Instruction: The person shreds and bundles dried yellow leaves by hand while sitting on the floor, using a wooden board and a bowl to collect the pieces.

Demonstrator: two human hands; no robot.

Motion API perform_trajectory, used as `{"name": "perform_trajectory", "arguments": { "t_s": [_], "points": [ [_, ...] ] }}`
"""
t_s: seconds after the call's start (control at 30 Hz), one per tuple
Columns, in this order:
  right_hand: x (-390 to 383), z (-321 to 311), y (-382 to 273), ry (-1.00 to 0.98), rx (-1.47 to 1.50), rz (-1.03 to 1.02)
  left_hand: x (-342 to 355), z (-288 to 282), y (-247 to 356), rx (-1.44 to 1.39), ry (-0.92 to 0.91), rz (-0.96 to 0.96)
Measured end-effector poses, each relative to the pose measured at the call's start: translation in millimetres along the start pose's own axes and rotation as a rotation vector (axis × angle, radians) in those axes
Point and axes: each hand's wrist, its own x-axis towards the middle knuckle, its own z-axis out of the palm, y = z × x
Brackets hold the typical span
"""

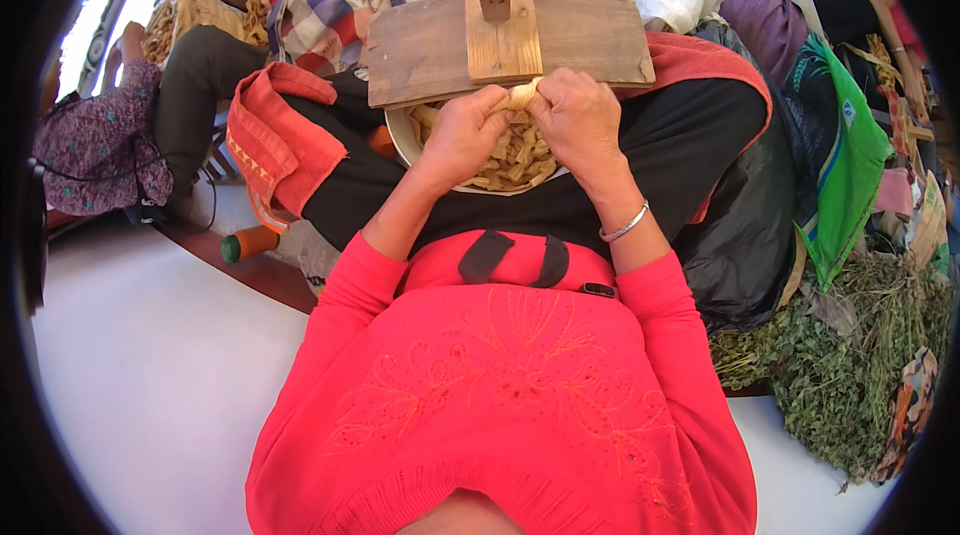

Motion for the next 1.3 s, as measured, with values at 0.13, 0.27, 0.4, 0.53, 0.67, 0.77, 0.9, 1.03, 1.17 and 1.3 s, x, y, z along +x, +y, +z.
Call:
{"name": "perform_trajectory", "arguments": {
  "t_s": [0.13, 0.27, 0.4, 0.53, 0.67, 0.77, 0.9, 1.03, 1.17, 1.3],
  "points": [
    [-22.5, 33.3, 7.3, -0.270, 1.058, 0.521, -3.9, -9.1, 20.1, 0.284, 0.052, 0.159],
    [-27.9, 29.6, -1.4, -0.344, 1.665, 0.969, -4.5, -1.4, 15.6, 0.138, 0.156, 0.256],
    [-32.3, 28.9, 12.1, -0.461, 1.763, 0.698, -7.2, -0.9, 18.5, -0.049, 0.105, 0.228],
    [-24.3, 32.3, 0.2, -0.076, 1.160, 0.405, -1.3, -11.6, 40.3, -0.169, 0.060, 0.165],
    [-18.1, 16.3, -8.4, 0.120, 0.508, 0.097, 8.8, 3.6, 26.9, -0.232, 0.007, -0.107],
    [-17.2, 7.5, -13.4, 0.154, 0.594, 0.118, 13.4, 11.4, 17.6, -0.575, 0.014, -0.319],
    [-4.5, 4.1, -5.6, 0.270, 0.602, 0.163, -4.5, 11.2, 35.3, -0.907, 0.005, -0.572],
    [6.4, 5.4, 8.3, 0.311, 1.054, 0.339, -41.9, 2.9, 26.2, -0.625, -0.008, -0.372],
    [8.2, -16.4, 15.7, 0.205, 1.025, 0.331, -33.1, -21.1, 20.4, 0.121, 0.091, 0.052],
    [16.0, -23.9, 19.3, -0.042, 0.726, 0.113, -14.6, -31.5, 30.4, 0.276, 0.141, 0.203]
  ]
}}
